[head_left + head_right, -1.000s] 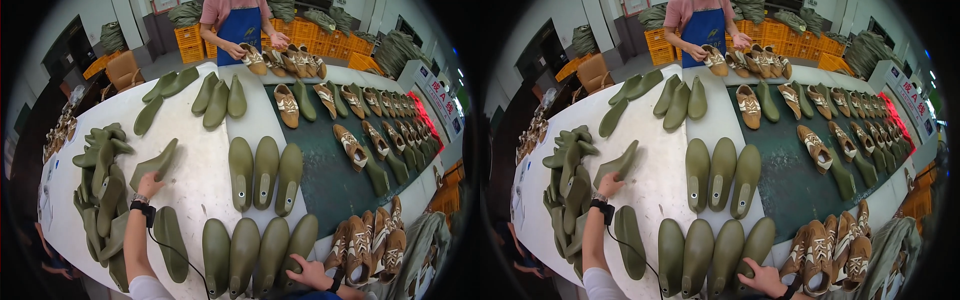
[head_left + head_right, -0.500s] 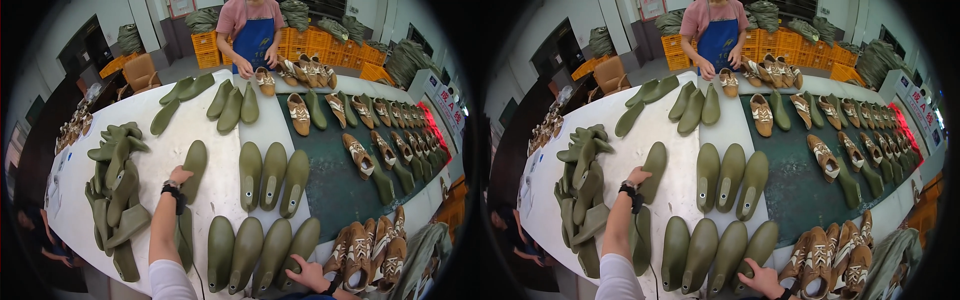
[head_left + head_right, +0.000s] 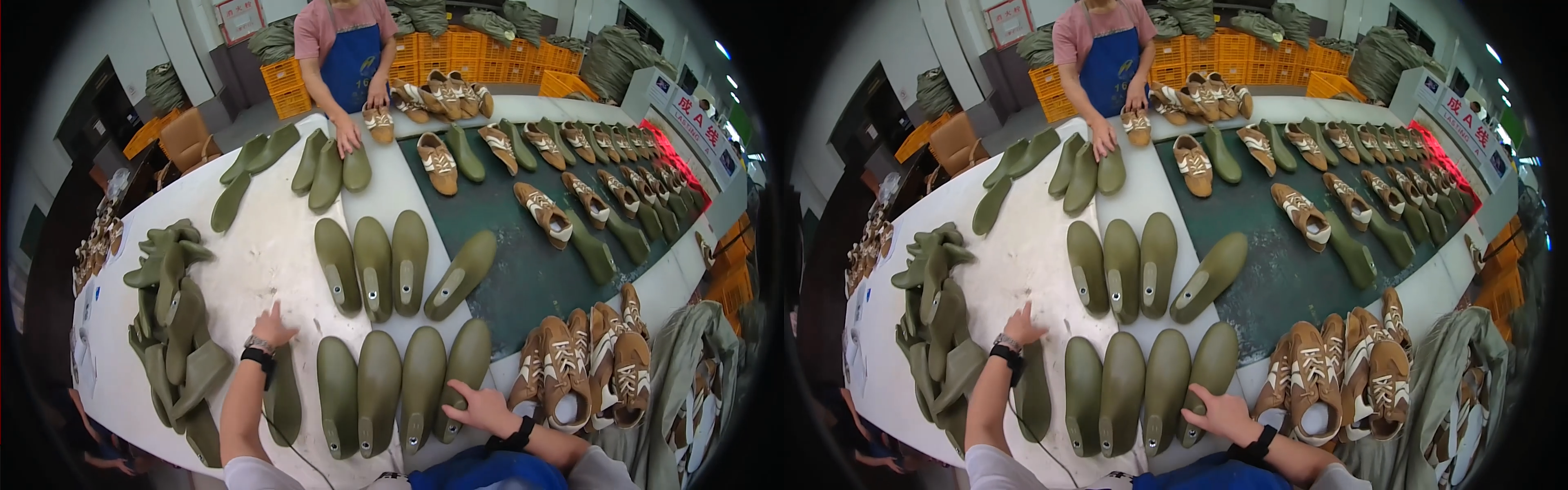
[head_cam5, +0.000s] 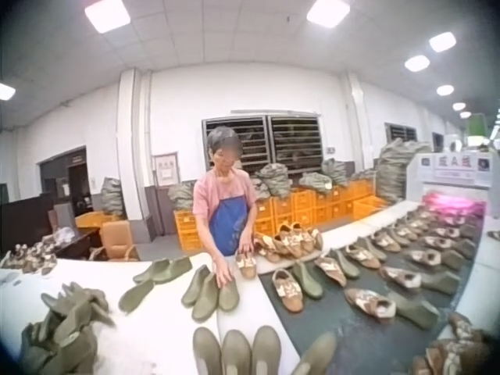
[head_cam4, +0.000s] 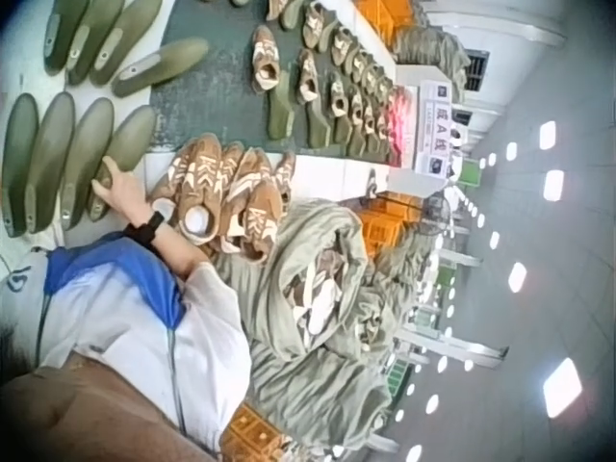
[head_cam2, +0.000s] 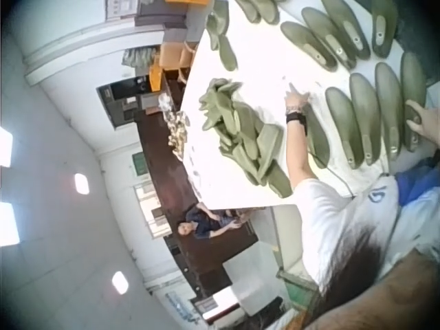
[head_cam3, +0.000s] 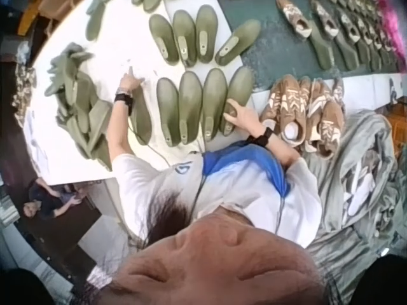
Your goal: The recorder is organizing shoes and shoe lasts on a production table, sorting them and placing them into large storage bags in a shoe manufacturing facility.
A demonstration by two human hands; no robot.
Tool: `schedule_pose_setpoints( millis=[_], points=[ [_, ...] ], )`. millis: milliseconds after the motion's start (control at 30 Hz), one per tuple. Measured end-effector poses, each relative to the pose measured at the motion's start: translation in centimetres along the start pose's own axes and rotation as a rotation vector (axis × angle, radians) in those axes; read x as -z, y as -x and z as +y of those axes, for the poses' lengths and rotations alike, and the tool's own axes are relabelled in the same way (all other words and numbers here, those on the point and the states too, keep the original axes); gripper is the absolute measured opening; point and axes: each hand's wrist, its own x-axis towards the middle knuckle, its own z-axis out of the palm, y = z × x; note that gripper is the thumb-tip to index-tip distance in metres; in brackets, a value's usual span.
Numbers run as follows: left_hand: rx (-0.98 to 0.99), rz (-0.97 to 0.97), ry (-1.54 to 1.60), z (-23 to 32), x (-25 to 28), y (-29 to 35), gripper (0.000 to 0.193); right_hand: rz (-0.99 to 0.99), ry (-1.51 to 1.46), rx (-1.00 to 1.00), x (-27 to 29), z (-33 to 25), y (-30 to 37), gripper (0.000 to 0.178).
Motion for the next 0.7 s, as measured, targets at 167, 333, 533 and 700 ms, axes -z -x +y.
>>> schedule_pose_setpoints(
  millis=[167, 333, 533, 700],
  points=[
    [0.176, -0.23, 0.426, -7.4, -3.4, 3.1, 0.121, 0.013, -0.031, -0.003, 0.4, -0.3, 0.1, 0.051],
    [0.175, -0.181, 0.452, -4.5, -2.5, 3.6, 0.117, 0.034, -0.049, 0.017, -0.3, -0.3, 0.1, 0.05],
    [-0.051, 0.311, 0.44, 0.7, 8.1, 4.0, 0.102, 0.043, -0.02, 0.006, 0.1, -0.2, 0.5, 0.051],
    [-0.326, 0.887, 0.432, 3.6, 11.0, 5.1, 0.072, 0.04, -0.064, 0.014, 0.4, 0.2, 0.3, 0.051]
  ],
)
